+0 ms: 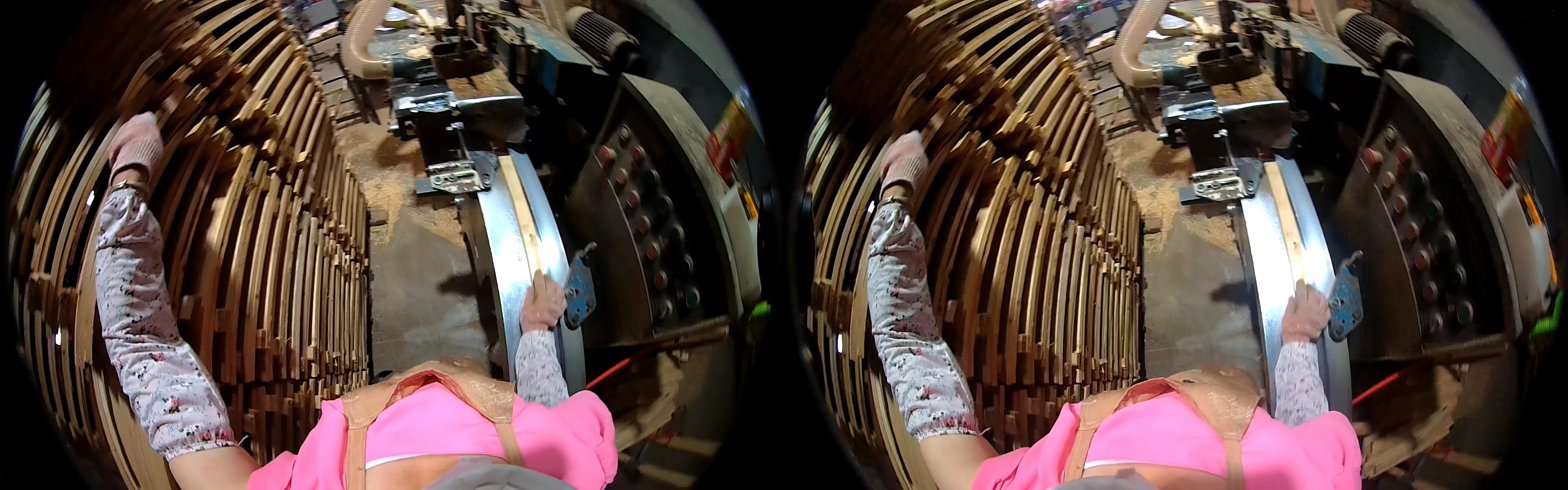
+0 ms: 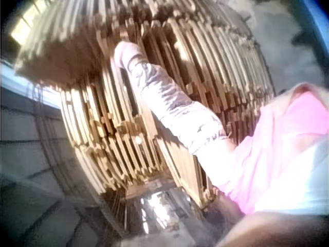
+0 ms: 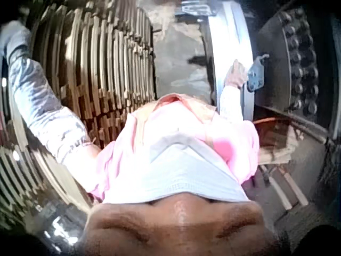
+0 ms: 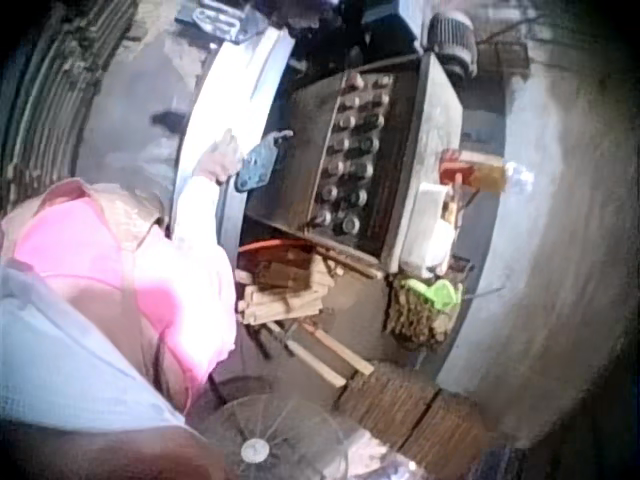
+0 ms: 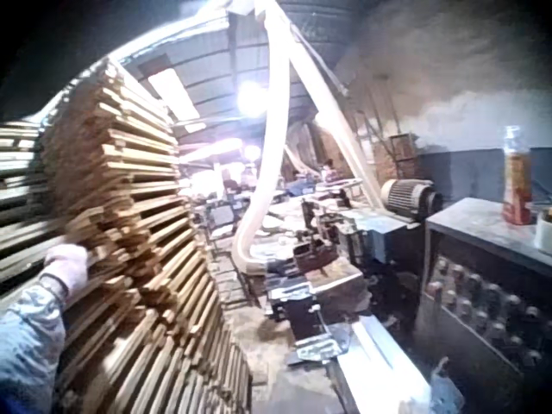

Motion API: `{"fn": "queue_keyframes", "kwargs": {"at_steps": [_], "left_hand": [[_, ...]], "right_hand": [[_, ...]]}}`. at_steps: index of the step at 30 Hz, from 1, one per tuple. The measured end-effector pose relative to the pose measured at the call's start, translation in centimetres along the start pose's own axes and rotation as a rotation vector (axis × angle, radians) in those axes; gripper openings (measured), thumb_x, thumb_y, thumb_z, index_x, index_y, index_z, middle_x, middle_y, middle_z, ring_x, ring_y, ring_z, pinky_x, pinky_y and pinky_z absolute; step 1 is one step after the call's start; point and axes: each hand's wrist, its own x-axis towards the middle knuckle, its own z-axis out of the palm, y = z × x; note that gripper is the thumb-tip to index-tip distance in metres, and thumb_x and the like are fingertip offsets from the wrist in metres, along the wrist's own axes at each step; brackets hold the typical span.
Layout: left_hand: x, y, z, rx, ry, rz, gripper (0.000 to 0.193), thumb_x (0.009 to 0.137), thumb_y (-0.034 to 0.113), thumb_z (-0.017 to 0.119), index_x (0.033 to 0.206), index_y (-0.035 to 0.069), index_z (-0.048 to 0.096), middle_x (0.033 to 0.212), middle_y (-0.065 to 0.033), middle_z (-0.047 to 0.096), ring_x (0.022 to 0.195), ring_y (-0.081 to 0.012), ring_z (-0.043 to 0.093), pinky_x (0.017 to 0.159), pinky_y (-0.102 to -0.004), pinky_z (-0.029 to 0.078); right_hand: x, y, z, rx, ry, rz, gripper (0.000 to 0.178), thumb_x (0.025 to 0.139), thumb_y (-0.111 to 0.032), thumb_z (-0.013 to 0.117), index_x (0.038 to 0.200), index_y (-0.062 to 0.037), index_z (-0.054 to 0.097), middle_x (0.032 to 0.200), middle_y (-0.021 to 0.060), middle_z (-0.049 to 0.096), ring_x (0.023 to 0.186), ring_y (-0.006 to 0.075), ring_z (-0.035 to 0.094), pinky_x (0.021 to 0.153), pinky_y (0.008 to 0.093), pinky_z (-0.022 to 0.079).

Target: The person repeatedly picks up curved wooden slats from a large stack and feeds them into a woodworking machine. They guide the wood through the machine with both hands and then place the processed pieces onto a separate pile.

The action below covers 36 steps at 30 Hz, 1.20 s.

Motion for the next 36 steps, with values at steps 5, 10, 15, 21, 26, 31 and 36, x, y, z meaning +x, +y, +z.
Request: {"fn": "queue_keyframes", "kwargs": {"at_steps": [5,10,15,21,26,31,36], "left_hand": [[-5.7,-1.6,-3.6,-0.189,0.196,0.225,0.022,0.092,0.010,0.063,0.111,0.011,0.073,0.110,-0.0190,0.076,0.104,-0.0390,0.074,0.086,-0.0481,0.061],[-12.1,7.0,-6.8,-0.315,0.914,0.736,0.017,0.096,0.006,0.058,0.110,0.001,0.065,0.082,-0.0152,0.070,0.076,-0.0290,0.073,0.063,-0.0411,0.062],[-20.7,15.3,-7.7,-0.144,0.215,1.133,0.015,0.095,0.017,0.064,0.092,0.004,0.069,0.063,-0.0069,0.064,0.060,-0.0217,0.068,0.048,-0.0391,0.054],[-30.9,26.4,-5.5,-0.420,0.155,1.666,0.024,0.082,0.032,0.076,0.086,0.009,0.081,0.082,-0.0068,0.075,0.077,-0.0269,0.072,0.063,-0.0446,0.048],[-27.5,23.6,-7.6,-0.415,0.640,1.602,0.042,0.095,0.019,0.066,0.136,0.012,0.064,0.125,-0.0086,0.068,0.113,-0.0270,0.064,0.103,-0.0473,0.051],[-15.7,19.3,-6.5,-0.605,0.449,1.213,0.048,0.082,0.017,0.078,0.128,0.015,0.063,0.120,-0.0099,0.066,0.118,-0.0291,0.063,0.105,-0.0433,0.050],[-3.9,9.0,-3.2,-0.617,0.769,0.669,0.056,0.087,0.019,0.082,0.139,0.013,0.061,0.136,-0.0100,0.066,0.131,-0.0273,0.061,0.115,-0.0406,0.048]], "right_hand": [[13.3,-6.4,1.4,-0.075,-0.353,0.031,0.046,0.095,-0.035,0.069,0.138,-0.0203,0.062,0.130,0.0018,0.064,0.126,0.0247,0.053,0.100,0.0449,0.045],[21.1,-7.3,3.7,0.474,-0.217,0.094,0.068,0.097,-0.048,0.069,0.154,-0.0152,0.051,0.147,0.0155,0.058,0.141,0.0362,0.049,0.115,0.0488,0.040],[16.9,-16.6,-10.9,1.325,0.197,-0.691,0.089,0.088,-0.044,0.082,0.157,-0.0031,0.042,0.148,0.0241,0.056,0.140,0.0392,0.052,0.115,0.0484,0.042],[4.5,-13.1,-12.7,1.123,-0.393,-0.459,0.102,0.074,-0.015,0.089,0.161,-0.0052,0.035,0.137,0.0256,0.061,0.126,0.0415,0.061,0.106,0.0443,0.050],[-6.2,-5.8,-9.9,0.688,-0.053,-0.141,0.074,0.080,-0.014,0.079,0.149,-0.0051,0.053,0.129,0.0247,0.063,0.117,0.0438,0.062,0.102,0.0509,0.049],[-13.0,-0.3,-6.8,-0.049,-0.186,0.302,0.068,0.088,-0.022,0.075,0.151,-0.0159,0.052,0.137,0.0140,0.063,0.126,0.0353,0.058,0.105,0.0489,0.048],[0.8,-1.5,0.7,-0.029,0.118,0.282,0.060,0.098,-0.026,0.065,0.156,-0.0214,0.048,0.148,0.0109,0.058,0.129,0.0327,0.057,0.107,0.0467,0.048]]}}
